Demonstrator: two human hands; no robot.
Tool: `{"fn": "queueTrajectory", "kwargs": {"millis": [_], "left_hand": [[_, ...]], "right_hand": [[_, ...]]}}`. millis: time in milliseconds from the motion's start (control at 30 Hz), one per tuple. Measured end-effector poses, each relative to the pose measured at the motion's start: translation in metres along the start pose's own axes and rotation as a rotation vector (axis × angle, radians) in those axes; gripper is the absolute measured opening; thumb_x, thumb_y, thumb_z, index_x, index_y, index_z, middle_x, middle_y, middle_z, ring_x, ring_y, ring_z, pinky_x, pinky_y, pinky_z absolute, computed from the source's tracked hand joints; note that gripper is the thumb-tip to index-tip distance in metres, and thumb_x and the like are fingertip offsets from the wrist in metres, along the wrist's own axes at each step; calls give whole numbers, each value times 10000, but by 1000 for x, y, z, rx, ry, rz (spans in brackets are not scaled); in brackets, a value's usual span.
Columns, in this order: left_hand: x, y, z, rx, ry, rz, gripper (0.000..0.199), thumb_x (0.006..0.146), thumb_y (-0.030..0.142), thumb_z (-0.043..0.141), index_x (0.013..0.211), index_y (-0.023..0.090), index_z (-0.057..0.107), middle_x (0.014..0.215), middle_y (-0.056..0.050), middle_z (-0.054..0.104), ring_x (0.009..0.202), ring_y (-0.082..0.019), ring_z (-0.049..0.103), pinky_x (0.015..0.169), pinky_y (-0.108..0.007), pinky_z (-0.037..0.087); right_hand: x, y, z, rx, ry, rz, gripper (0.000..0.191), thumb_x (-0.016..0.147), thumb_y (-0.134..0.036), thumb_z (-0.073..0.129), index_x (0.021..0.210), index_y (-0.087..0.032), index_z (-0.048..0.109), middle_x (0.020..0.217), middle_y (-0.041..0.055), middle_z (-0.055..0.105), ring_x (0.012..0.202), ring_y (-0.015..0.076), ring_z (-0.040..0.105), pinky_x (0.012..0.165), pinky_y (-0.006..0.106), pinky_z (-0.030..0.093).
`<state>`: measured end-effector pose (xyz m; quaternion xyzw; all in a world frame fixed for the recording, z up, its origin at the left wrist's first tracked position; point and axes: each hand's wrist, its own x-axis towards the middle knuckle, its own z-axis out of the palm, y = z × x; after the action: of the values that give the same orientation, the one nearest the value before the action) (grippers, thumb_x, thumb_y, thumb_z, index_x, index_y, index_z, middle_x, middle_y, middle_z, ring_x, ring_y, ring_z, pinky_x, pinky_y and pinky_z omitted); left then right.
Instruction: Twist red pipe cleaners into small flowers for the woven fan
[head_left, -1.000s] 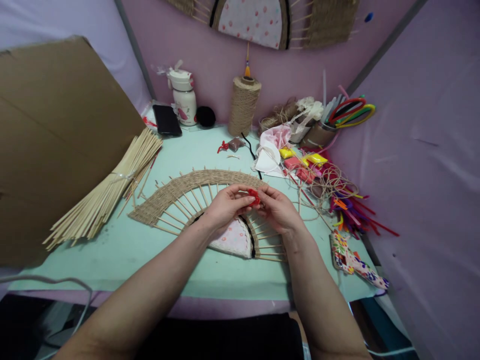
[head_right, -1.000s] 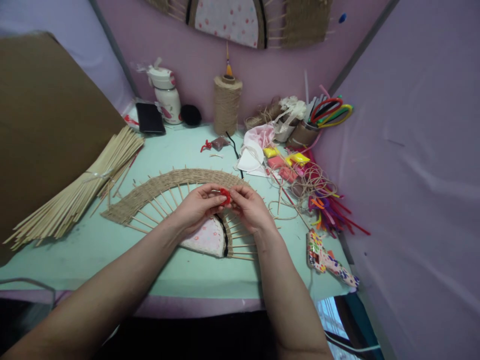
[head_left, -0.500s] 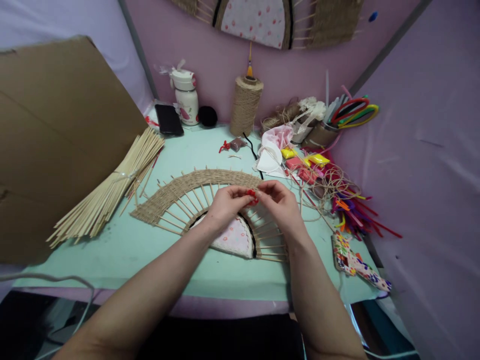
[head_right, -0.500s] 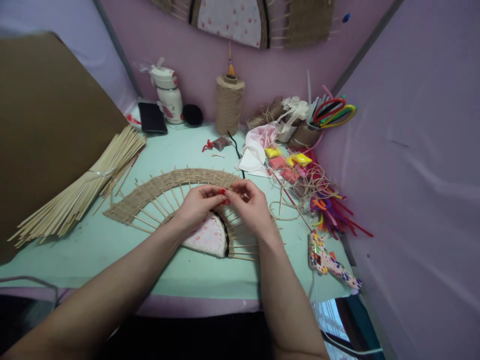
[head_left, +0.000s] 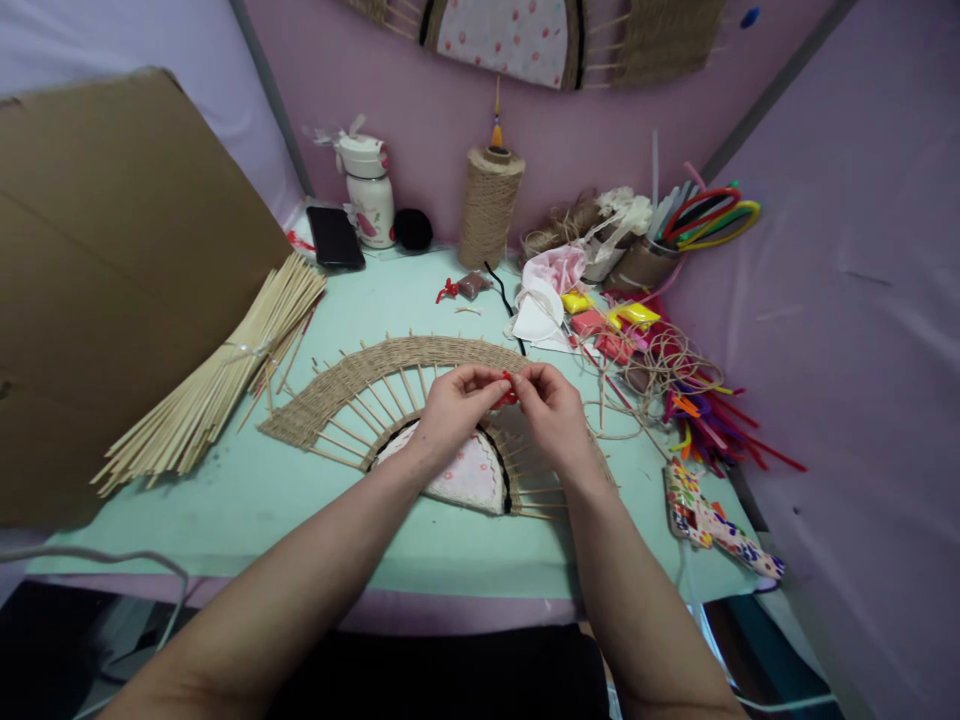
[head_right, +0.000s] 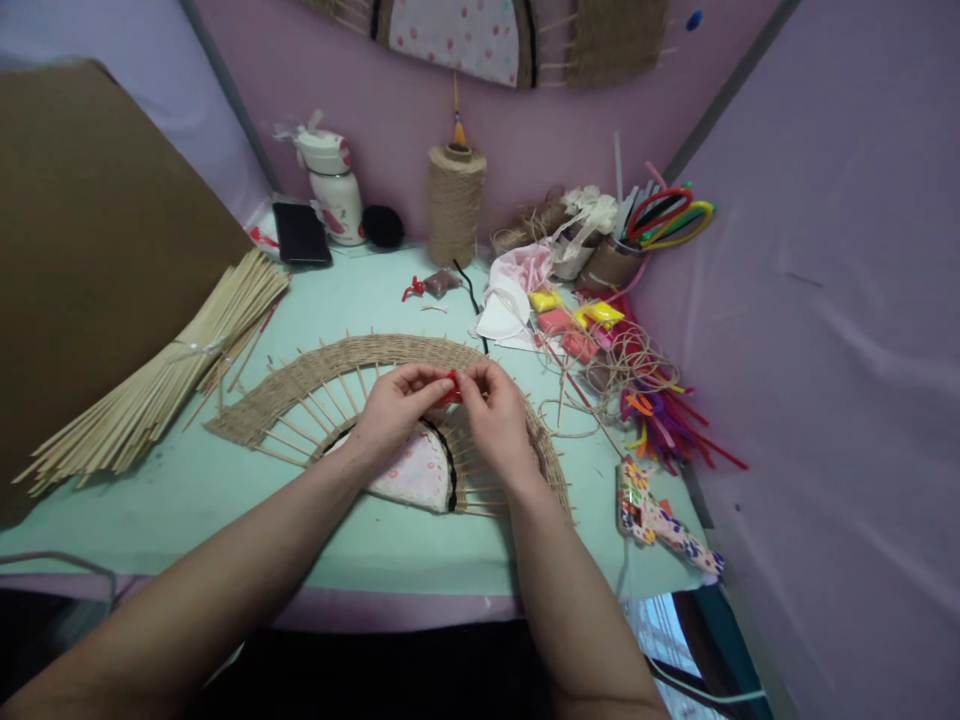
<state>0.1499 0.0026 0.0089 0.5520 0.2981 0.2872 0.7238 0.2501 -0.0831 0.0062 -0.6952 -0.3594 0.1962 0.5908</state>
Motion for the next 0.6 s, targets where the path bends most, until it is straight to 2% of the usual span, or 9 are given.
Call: {"fn": "queueTrajectory", "kwargs": {"millis": [133, 233, 400, 533, 600], "left_hand": [[1, -4, -1, 16, 14, 66, 181, 715, 299, 708, 771, 147, 627, 678, 5, 656, 626, -103, 601, 585, -202, 458], [2, -9, 1, -36, 47, 87, 145, 736, 266, 679, 753, 156, 586, 633, 26, 626, 585, -90, 580, 571, -194, 454], [4, -15, 2, -181, 51, 18, 178, 732, 294, 683, 760, 160, 568, 604, 35, 608, 534, -84, 559, 555, -204, 468], [4, -11, 1, -217, 11, -52, 202, 740, 316, 679, 811, 155, 581, 687, 21, 632, 578, -82, 584, 602, -220, 496], [3, -7, 0, -180, -28, -70, 232, 712, 261, 705, 878, 154, 581, 738, 10, 655, 621, -90, 614, 626, -220, 497]], "right_hand": [[-5, -2, 6, -226, 41, -108, 117, 887, -303, 499, 822, -206, 514, 775, -1, 567, 712, 155, 515, 676, 287, 393], [-7, -1, 11, -291, 79, -133, 118, 903, -309, 467, 837, -213, 483, 796, 8, 568, 722, 168, 513, 684, 301, 390], [-7, 1, 14, -258, 87, -147, 115, 903, -310, 460, 832, -219, 474, 803, 10, 566, 726, 172, 505, 682, 301, 398], [-4, 1, 9, -217, 75, -100, 120, 892, -317, 472, 831, -215, 485, 794, 6, 560, 718, 170, 511, 692, 305, 405], [-2, 1, 7, -177, 78, -68, 129, 883, -328, 483, 836, -209, 498, 801, 7, 562, 724, 169, 514, 700, 307, 409]]}}
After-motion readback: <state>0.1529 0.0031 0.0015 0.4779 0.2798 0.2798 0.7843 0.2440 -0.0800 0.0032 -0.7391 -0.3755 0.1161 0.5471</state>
